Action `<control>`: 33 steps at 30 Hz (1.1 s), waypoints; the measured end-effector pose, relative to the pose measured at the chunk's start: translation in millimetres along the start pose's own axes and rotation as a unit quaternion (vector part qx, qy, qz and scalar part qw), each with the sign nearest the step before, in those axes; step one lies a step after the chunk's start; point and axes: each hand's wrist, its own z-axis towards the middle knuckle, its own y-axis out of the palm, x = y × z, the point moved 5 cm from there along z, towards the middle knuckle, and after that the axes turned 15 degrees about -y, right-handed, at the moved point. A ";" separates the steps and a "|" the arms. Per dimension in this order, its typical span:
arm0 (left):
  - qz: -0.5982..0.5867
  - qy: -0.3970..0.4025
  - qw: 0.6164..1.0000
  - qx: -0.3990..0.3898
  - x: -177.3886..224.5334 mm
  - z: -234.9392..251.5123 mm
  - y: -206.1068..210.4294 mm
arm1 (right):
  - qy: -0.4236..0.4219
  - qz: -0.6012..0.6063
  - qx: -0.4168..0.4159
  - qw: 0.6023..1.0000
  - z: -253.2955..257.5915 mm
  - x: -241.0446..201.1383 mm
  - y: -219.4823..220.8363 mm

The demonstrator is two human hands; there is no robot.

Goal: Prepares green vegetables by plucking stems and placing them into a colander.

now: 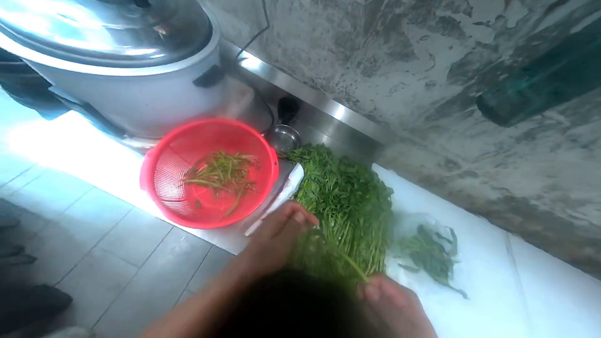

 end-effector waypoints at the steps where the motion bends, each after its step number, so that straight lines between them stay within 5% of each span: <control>1: 0.008 0.014 0.999 -0.049 6.8 -3.3 7.5 | 0.004 0.016 0.005 1.000 2.2 2.6 0.4; 4: 0.068 0.013 0.989 -0.130 9.7 -7.1 24.6 | 0.011 0.038 0.014 0.999 5.4 4.6 -2.0; 11: 0.198 0.035 0.977 -0.070 9.5 -8.2 29.7 | 0.033 0.067 0.010 0.997 5.0 7.7 -3.0; 17: 0.355 0.184 0.916 -0.033 9.6 -10.6 45.4 | 0.030 0.082 -0.016 0.996 7.5 9.6 2.2; 19: 0.295 0.146 0.944 -0.024 6.1 -9.9 44.2 | 0.029 0.055 -0.010 0.998 7.3 10.3 3.2; 22: 0.047 -0.081 0.995 -0.022 -7.0 -3.0 48.1 | 0.033 -0.049 -0.008 0.998 10.3 7.5 10.6; 24: -0.106 -0.210 0.972 -0.018 -18.6 1.1 57.4 | 0.044 -0.111 0.000 0.993 13.9 7.4 13.4; 26: -0.188 -0.256 0.947 0.040 -22.2 5.2 51.9 | 0.027 -0.153 -0.006 0.988 14.1 4.1 14.1; 30: -0.223 -0.209 0.920 0.246 -47.1 20.6 -12.3 | -0.022 -0.144 -0.013 0.989 6.2 -10.4 13.0; 33: -0.084 -0.050 0.980 0.175 -39.1 13.0 -10.4 | 0.072 -0.026 -0.002 0.997 8.9 8.8 2.3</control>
